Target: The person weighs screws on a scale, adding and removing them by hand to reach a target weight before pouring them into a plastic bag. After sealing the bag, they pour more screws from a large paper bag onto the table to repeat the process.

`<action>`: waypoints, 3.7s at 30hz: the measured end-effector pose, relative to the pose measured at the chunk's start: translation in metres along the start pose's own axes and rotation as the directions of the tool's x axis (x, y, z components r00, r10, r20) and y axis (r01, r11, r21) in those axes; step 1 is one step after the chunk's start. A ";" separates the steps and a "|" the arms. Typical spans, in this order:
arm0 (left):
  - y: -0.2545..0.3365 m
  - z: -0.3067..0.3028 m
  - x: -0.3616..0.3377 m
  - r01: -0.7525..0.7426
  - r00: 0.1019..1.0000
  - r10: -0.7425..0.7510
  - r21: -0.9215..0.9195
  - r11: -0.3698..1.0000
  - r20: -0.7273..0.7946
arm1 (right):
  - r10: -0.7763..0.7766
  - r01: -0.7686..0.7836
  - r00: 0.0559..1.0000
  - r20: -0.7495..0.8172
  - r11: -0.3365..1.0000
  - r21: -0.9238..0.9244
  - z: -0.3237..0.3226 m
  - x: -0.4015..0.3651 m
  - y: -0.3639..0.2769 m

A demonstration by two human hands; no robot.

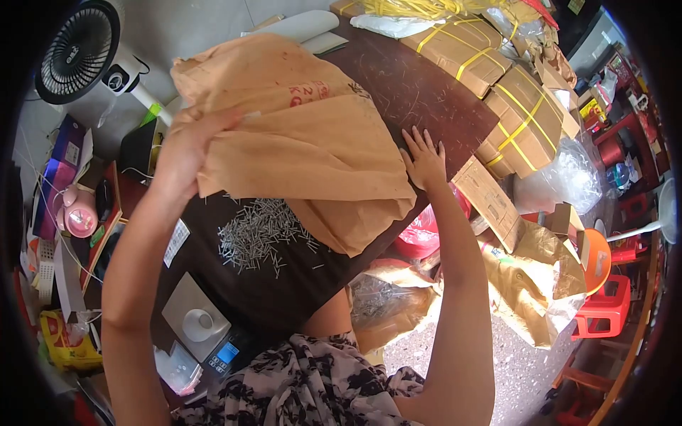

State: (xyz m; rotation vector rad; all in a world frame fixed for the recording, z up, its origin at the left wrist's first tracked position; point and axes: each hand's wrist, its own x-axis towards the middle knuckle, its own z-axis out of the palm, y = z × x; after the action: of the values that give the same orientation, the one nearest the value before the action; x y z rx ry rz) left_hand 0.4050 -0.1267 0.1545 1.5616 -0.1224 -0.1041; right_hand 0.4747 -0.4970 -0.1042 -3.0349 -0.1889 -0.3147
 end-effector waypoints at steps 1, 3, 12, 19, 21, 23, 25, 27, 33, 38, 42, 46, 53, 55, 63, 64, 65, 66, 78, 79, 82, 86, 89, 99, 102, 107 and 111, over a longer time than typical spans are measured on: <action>0.008 -0.002 -0.006 -0.008 1.000 0.008 -0.012 1.000 0.003 | -0.006 0.006 1.000 -0.018 1.000 -0.004 -0.001 0.000 -0.001; 0.022 -0.002 -0.017 -0.020 0.999 0.016 -0.082 0.996 -0.046 | 0.000 0.000 1.000 -0.012 1.000 -0.026 0.000 0.001 0.002; 0.051 -0.060 -0.063 -0.025 0.996 0.026 0.004 1.000 -0.086 | 0.000 0.000 1.000 0.019 1.000 -0.023 -0.001 0.004 0.003; 0.053 -0.100 -0.123 -0.090 0.893 0.074 -0.016 0.996 -0.444 | 0.023 -0.022 0.998 0.058 0.999 -0.027 -0.005 0.004 -0.001; 0.058 -0.108 -0.137 -0.097 0.878 0.079 -0.014 0.995 -0.471 | 0.026 -0.024 0.998 0.061 0.999 -0.029 -0.006 0.005 -0.002; 0.058 -0.120 -0.152 -0.091 0.851 0.068 -0.019 0.996 -0.521 | 0.030 -0.028 0.998 0.061 0.999 -0.029 -0.007 0.005 -0.003; 0.058 -0.144 -0.171 -0.100 0.872 0.139 0.107 0.989 -0.470 | 0.031 -0.029 0.998 0.058 0.999 -0.032 -0.006 0.003 -0.002; 0.046 -0.193 -0.201 -0.194 0.893 0.268 0.228 0.954 -0.361 | 0.024 -0.022 0.998 0.050 0.999 -0.037 -0.005 0.004 -0.001; 0.031 -0.225 -0.218 -0.153 0.690 0.259 0.214 0.965 -0.676 | 0.028 -0.026 0.999 0.039 0.998 -0.050 -0.002 0.004 -0.001; 0.045 -0.226 -0.198 -0.163 0.752 0.103 -0.033 0.986 -0.651 | 0.058 -0.053 0.996 0.065 0.996 -0.078 -0.003 0.004 -0.006; 0.054 -0.212 -0.172 -0.185 0.746 0.154 0.021 0.982 -0.648 | 0.155 -0.130 0.979 0.135 0.975 -0.181 -0.009 0.004 -0.019; 0.061 -0.204 -0.167 -0.209 0.793 0.277 0.184 0.960 -0.543 | 0.189 -0.172 0.963 0.192 0.980 -0.103 -0.009 0.027 -0.029; 0.079 -0.175 -0.163 -0.171 0.840 0.205 0.113 0.979 -0.502 | 0.246 -0.246 0.969 -0.001 0.969 0.003 -0.002 0.110 -0.083; 0.084 -0.164 -0.158 -0.157 0.814 0.215 0.153 0.976 -0.539 | 0.215 -0.216 0.976 -0.035 0.976 -0.040 0.005 0.126 -0.098; 0.087 -0.159 -0.141 -0.334 0.703 0.671 0.723 0.605 -0.236 | 0.045 -0.031 0.992 -0.116 0.992 0.122 0.024 0.138 -0.094; 0.090 -0.158 -0.137 -0.394 0.694 0.704 0.740 0.545 -0.149 | 0.041 -0.025 0.992 -0.123 0.991 0.130 0.025 0.138 -0.092; 0.090 -0.158 -0.137 -0.426 0.703 0.677 0.633 0.647 -0.219 | 0.040 -0.022 0.990 -0.133 0.990 0.138 0.026 0.138 -0.091; 0.092 -0.161 -0.135 -0.416 0.700 0.669 0.620 0.665 -0.249 | 0.041 -0.020 0.989 -0.143 0.989 0.145 0.025 0.138 -0.090; 0.091 -0.176 -0.111 -0.237 0.713 0.589 0.660 0.713 -0.381 | 0.052 -0.021 0.989 -0.135 0.974 0.226 0.033 0.162 -0.059; 0.091 -0.176 -0.109 -0.226 0.720 0.581 0.663 0.713 -0.380 | 0.060 -0.029 0.990 -0.128 0.972 0.232 0.034 0.163 -0.059; 0.088 -0.170 -0.104 -0.198 0.740 0.563 0.681 0.705 -0.368 | 0.032 0.014 0.981 -0.190 0.971 0.239 0.035 0.162 -0.058; 0.083 -0.144 -0.086 -0.192 0.779 0.562 0.748 0.635 -0.277 | 0.022 -0.007 0.991 -0.131 0.993 0.115 0.034 0.168 -0.059; 0.081 -0.116 -0.064 -0.227 0.808 0.565 0.797 0.560 -0.167 | 0.101 -0.103 0.995 -0.023 0.988 -0.113 0.013 0.155 -0.071; 0.101 0.028 0.029 -0.499 0.716 0.595 0.863 0.072 0.365 | -0.337 0.236 0.924 -0.180 0.132 0.963 -0.074 -0.093 -0.150; 0.109 0.073 0.058 -0.539 0.643 0.584 0.834 -0.114 0.495 | -0.235 0.150 0.971 -0.035 0.493 0.857 -0.066 -0.119 -0.164; 0.131 0.116 0.146 -0.466 0.550 0.589 0.803 -0.372 0.592 | -0.024 0.081 0.997 -0.079 0.463 0.883 -0.052 -0.116 -0.158; 0.121 0.111 0.248 -0.456 0.671 0.703 0.879 0.139 0.237 | 0.173 0.187 0.950 -0.261 0.354 0.916 -0.055 -0.111 -0.176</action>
State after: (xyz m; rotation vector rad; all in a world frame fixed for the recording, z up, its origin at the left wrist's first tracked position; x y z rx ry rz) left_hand 0.6334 -0.2718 0.2793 2.4923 -0.7251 0.9923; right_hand 0.3327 -0.3406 -0.0615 -1.7572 -0.2447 -0.4742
